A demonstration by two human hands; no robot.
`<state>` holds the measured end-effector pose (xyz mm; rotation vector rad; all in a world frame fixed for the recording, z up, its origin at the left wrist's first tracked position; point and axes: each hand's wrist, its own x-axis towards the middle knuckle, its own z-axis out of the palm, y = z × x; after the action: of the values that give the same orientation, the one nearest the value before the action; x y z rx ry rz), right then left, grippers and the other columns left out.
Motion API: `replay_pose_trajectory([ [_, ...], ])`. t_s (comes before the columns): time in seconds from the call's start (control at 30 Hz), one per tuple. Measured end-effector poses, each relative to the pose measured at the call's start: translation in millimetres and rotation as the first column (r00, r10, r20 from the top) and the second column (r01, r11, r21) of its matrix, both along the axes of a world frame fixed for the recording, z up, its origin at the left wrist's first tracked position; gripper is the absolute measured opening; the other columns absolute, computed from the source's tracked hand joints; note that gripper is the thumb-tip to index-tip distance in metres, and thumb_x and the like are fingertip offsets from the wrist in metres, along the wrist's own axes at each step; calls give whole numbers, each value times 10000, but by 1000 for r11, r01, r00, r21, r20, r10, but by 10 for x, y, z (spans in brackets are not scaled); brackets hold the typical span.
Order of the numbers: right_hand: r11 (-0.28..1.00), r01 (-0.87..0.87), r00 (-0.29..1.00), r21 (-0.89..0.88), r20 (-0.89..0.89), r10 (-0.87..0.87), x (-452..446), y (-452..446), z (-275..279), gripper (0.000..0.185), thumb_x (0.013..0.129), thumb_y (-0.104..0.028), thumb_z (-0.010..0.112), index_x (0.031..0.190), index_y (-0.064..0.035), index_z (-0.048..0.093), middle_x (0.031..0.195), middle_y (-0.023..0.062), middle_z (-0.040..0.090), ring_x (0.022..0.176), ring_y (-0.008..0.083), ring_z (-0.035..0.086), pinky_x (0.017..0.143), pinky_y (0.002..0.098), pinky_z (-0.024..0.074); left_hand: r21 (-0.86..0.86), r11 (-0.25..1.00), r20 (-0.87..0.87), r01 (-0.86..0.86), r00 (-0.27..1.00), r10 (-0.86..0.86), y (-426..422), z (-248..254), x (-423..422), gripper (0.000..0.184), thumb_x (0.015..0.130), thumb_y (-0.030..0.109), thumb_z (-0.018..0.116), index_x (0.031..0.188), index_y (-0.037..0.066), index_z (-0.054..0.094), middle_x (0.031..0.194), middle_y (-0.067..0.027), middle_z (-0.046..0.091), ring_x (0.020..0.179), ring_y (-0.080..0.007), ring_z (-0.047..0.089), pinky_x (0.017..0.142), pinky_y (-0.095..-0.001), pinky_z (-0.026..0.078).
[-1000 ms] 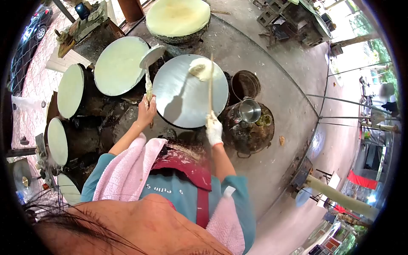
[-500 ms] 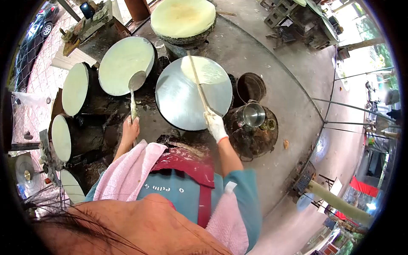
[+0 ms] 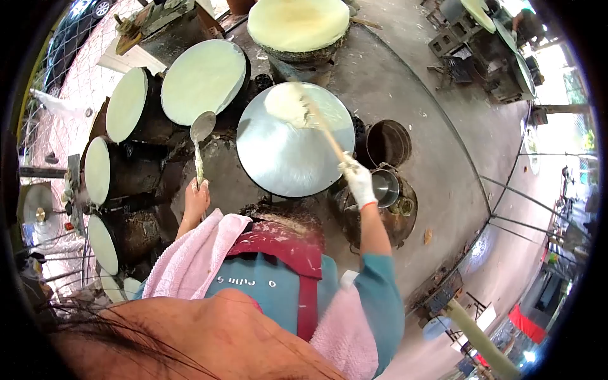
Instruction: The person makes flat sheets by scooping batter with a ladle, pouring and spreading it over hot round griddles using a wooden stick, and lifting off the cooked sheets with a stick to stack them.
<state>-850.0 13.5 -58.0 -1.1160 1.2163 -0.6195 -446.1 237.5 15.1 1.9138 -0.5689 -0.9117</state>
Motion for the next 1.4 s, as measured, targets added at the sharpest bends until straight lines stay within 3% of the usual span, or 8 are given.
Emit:
replay_pose_trajectory([
  [0.23,889,-280,958,362,52,281,348,-32,83,395,894,-227,660,1246,-58,602,764,-91,558,543,6,417,463,163,329,101,990,-83,-95,991,104,66,126,-187,148,942,128,509,815,78,451,583,28,429,408,-64,375,370,-244,298],
  [0.4,977,-171,984,125,79,162,27,-534,115,409,893,-180,654,1263,-20,585,792,-62,574,597,13,429,523,156,344,60,990,-70,-128,989,132,131,75,-224,164,940,145,515,811,61,459,580,18,437,464,-67,401,402,-247,313],
  [0.57,803,-426,880,417,-17,475,278,-446,404,391,896,-188,655,1261,-61,598,772,-63,576,552,20,415,467,167,325,152,979,95,-139,988,126,278,-55,-235,191,917,135,530,770,22,482,592,-26,480,524,-112,444,478,-305,366],
  [0.73,914,-373,927,158,94,362,14,-739,30,393,896,-131,646,1262,-2,580,887,-41,629,601,17,451,526,161,371,176,974,158,-141,981,113,384,-136,-219,200,912,129,523,764,0,493,596,-49,496,536,-136,458,493,-329,374],
  [0.93,726,-541,763,424,-115,636,277,-805,508,402,899,-213,646,1287,-121,591,729,-89,528,534,13,396,434,177,303,215,962,136,-167,981,140,403,-84,-300,209,905,141,535,780,-22,500,598,-100,500,546,-172,466,521,-353,390],
  [1.07,705,-590,774,394,26,633,-22,-790,174,369,907,-208,650,1257,-99,610,851,-69,603,610,16,468,484,167,371,255,956,220,-144,972,87,502,-173,-294,220,899,154,541,791,-33,501,613,-132,512,565,-201,481,550,-371,403],
  [1.17,859,-485,874,166,48,484,27,-1020,67,366,914,-146,622,1242,14,591,938,-41,616,851,47,550,753,195,466,275,959,316,-66,948,-25,342,-105,-275,219,896,159,546,817,-41,504,638,-182,529,571,-283,490,574,-392,412],
  [1.4,653,-655,654,381,-147,742,49,-859,423,361,883,-185,660,1234,-103,633,732,-78,539,553,32,394,483,205,345,295,949,550,112,792,-264,-163,-314,-145,234,897,184,559,898,-46,518,804,-299,596,805,-479,576,687,-496,458],
])
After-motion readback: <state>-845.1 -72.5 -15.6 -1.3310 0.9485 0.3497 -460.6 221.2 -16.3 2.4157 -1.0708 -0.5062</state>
